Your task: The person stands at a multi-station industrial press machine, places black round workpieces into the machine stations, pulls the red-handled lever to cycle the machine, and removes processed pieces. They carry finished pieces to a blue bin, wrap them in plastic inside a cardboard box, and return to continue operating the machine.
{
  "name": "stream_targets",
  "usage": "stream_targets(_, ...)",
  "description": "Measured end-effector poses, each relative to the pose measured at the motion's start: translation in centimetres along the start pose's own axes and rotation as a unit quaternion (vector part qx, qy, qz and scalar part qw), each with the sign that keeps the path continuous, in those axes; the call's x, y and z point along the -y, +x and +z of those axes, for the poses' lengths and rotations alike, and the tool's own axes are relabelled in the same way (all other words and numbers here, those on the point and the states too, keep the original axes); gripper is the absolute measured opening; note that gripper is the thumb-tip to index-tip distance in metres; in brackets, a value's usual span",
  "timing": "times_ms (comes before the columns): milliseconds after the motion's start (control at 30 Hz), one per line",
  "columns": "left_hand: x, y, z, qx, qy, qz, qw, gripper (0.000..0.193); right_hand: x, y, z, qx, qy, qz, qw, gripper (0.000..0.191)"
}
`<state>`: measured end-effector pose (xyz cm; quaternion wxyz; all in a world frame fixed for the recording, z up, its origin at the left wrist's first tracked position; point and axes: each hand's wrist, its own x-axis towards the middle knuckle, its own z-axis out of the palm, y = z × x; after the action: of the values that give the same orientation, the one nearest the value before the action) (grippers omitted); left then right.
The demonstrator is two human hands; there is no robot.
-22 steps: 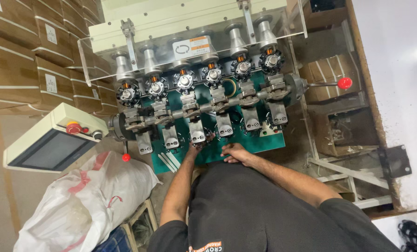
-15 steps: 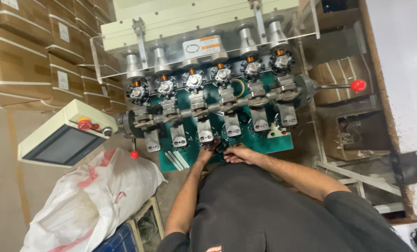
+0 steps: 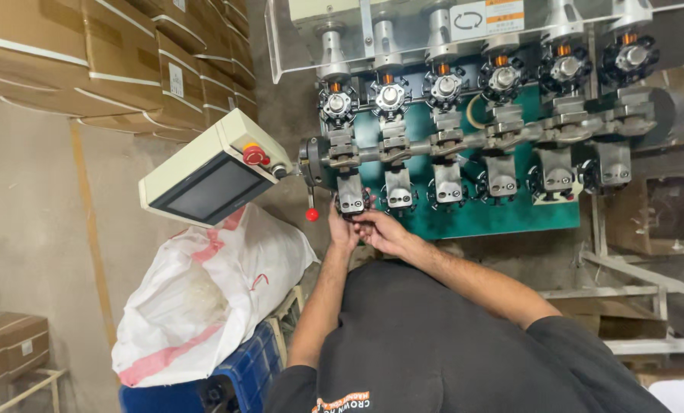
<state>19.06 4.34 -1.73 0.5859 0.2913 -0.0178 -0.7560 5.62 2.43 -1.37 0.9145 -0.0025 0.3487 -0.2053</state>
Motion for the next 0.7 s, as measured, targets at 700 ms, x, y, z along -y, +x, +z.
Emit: stream_targets(700,-1.8,-1.7,-2.1,-0.207,-0.035,-0.057,0.976,0.039,9.3,-16.7,0.7,-0.078,-0.189,-0.041,0.978,0.025)
